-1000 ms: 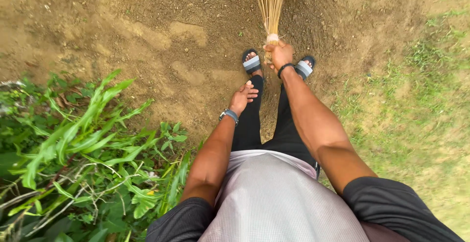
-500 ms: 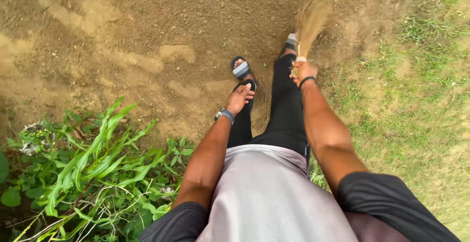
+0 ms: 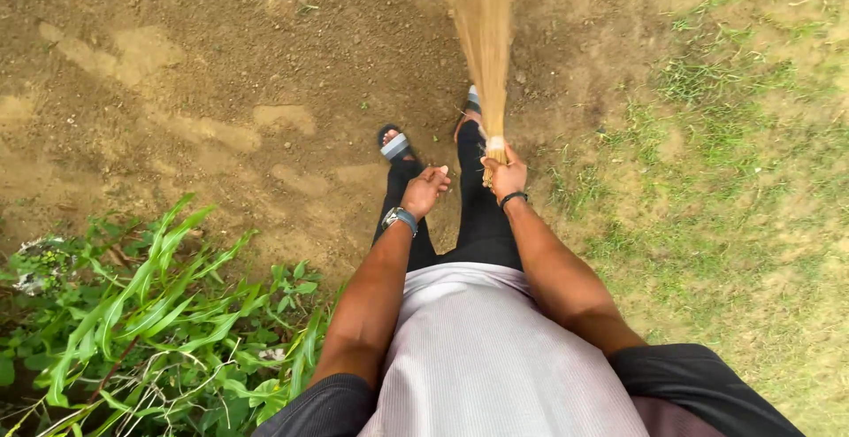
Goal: Sweeping dirt and debris from an outdoor path and concrete area using a handheld broom.
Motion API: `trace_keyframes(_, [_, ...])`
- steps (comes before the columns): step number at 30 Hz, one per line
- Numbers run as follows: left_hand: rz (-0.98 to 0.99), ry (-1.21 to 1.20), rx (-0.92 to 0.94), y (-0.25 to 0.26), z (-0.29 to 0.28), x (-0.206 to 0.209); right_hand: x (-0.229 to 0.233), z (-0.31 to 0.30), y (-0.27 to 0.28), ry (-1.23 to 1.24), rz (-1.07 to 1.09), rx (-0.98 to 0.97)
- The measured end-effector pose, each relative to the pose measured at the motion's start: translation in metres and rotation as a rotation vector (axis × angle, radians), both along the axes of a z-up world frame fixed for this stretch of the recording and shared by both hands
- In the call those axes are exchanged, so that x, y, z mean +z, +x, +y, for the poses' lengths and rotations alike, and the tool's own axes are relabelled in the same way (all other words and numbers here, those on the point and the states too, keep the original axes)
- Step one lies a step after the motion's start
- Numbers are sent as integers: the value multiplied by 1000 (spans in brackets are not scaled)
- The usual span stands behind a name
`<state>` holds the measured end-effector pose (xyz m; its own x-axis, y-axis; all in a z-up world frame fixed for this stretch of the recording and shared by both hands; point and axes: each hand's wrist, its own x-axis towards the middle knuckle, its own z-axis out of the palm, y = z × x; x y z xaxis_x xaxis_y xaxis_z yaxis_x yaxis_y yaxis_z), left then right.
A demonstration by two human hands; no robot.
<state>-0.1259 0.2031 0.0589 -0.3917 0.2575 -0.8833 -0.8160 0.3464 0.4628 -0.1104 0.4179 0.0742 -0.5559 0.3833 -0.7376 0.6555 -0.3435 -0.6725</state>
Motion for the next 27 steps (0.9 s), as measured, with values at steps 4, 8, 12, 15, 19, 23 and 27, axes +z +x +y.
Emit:
trace_keyframes(4, [47, -26, -66, -20, 42, 16, -47, 56, -18, -8, -277, -145])
trace_keyframes(8, [76, 16, 30, -28, 66, 4, -43, 97, -75, -119, -335, 62])
trace_keyframes(12, [37, 37, 84, -44, 87, -1, -22, 116, -79, 43, -131, 283])
trace_keyframes(15, [28, 27, 43, -56, 97, -1, -60, 142, -51, 187, 173, 390])
trace_keyframes(19, [29, 69, 107, -82, 112, 7, 13, 135, -95, 139, 10, 262])
trace_keyframes(23, [29, 111, 138, -103, 116, -4, -10, 123, -131, 148, -347, 115])
trace_keyframes(27, [62, 53, 151, -139, 112, -7, -49, 88, -193, 302, -511, 351])
